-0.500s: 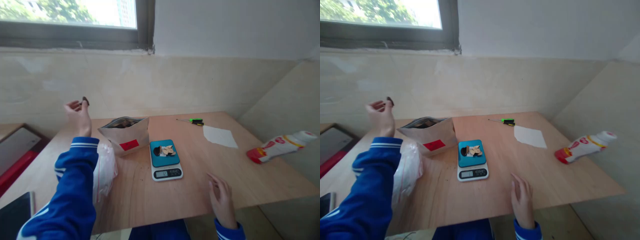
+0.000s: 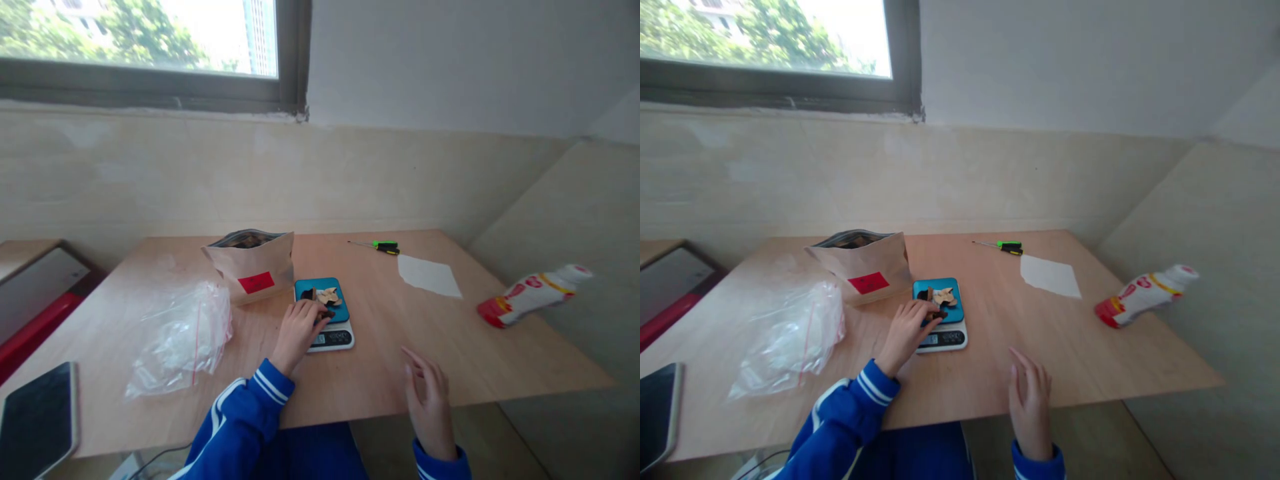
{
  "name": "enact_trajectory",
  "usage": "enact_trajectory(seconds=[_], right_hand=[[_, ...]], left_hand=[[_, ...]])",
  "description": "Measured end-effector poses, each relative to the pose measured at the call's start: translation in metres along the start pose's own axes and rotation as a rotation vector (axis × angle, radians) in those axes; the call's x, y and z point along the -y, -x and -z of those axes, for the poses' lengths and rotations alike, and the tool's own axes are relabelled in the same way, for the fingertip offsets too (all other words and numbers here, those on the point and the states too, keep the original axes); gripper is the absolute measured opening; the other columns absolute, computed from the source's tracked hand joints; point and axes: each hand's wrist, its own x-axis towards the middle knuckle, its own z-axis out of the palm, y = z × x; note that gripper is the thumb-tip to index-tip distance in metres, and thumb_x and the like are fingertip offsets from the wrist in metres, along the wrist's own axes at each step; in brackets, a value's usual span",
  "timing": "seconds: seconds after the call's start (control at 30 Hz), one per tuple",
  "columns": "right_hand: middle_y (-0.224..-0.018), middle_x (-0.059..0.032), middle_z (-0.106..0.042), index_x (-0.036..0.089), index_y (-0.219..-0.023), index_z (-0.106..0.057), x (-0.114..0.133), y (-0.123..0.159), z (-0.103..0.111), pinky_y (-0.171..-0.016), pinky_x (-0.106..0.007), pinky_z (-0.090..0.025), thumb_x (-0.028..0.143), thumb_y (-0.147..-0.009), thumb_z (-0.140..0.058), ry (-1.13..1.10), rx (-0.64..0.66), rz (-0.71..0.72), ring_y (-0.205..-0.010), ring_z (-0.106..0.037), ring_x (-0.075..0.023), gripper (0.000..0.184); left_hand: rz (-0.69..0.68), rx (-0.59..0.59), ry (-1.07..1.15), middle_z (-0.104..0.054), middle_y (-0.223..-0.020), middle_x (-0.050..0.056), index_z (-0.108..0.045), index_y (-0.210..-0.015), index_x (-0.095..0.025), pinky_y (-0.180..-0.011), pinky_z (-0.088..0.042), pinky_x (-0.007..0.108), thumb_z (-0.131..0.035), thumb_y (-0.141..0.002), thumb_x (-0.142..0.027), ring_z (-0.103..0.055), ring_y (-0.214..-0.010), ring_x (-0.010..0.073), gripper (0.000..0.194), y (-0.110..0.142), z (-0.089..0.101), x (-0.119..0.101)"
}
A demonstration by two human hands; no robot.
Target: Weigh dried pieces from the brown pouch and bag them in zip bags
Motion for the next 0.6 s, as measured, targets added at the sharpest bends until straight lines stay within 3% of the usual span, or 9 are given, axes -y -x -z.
enact_trajectory(seconds=[0.1,0.23,0.33,0.47,0.6], right_hand=[[-0.105,-0.0132,-0.062,0.018,-0.112,-0.058,-0.002,0.002,0.006,-0.081,-0.045,-0.044,0.034,-0.092,-0.044,0.004,-0.030,-0.020,-0.091,-0.056,-0.0250,0.029],[-0.102,-0.0109,-0.062,0.018,-0.111,-0.058,0.022,-0.018,0.008,-0.080,-0.042,-0.046,0.030,-0.092,-0.046,-0.065,-0.042,0.022,-0.092,-0.056,-0.0232,0.026],[-0.107,-0.0092,-0.061,0.020,-0.111,-0.058,0.070,-0.062,0.012,-0.087,-0.040,-0.046,0.021,-0.092,-0.046,-0.224,0.013,0.144,-0.101,-0.056,-0.0215,0.023],[-0.103,-0.0057,-0.063,0.021,-0.105,-0.061,0.157,-0.150,0.012,-0.091,-0.035,-0.046,0.016,-0.093,-0.043,-0.488,0.166,0.453,-0.102,-0.058,-0.0181,0.022],[-0.103,-0.0052,-0.065,0.017,-0.101,-0.064,0.234,-0.224,-0.024,-0.089,-0.028,-0.046,0.011,-0.093,-0.042,-0.515,0.467,0.800,-0.099,-0.059,-0.0142,0.024]], left_hand=[[0.004,0.041,-0.095,-0.066,-0.095,0.007,-0.058,-0.095,-0.022,-0.077,-0.041,0.038,-0.053,-0.088,-0.034,-0.057,-0.097,0.0249,0.015,-0.004,-0.007,0.006],[0.053,-0.036,-0.116,-0.064,-0.108,0.008,-0.056,-0.108,-0.020,-0.079,-0.041,0.037,-0.051,-0.089,-0.036,-0.055,-0.099,0.0236,0.026,0.000,0.006,-0.001],[0.094,-0.127,-0.043,-0.063,-0.110,0.007,-0.056,-0.109,-0.021,-0.083,-0.041,0.036,-0.048,-0.090,-0.035,-0.055,-0.100,0.0221,0.025,0.015,0.027,-0.007],[0.238,-0.222,0.091,-0.064,-0.100,0.006,-0.060,-0.097,-0.022,-0.087,-0.042,0.038,-0.042,-0.092,-0.030,-0.057,-0.096,0.0213,0.020,0.051,0.055,-0.001],[0.541,-0.228,0.278,-0.065,-0.097,0.006,-0.061,-0.096,-0.021,-0.076,-0.049,0.034,-0.043,-0.090,-0.040,-0.061,-0.090,0.0210,0.027,0.093,0.072,0.007]])
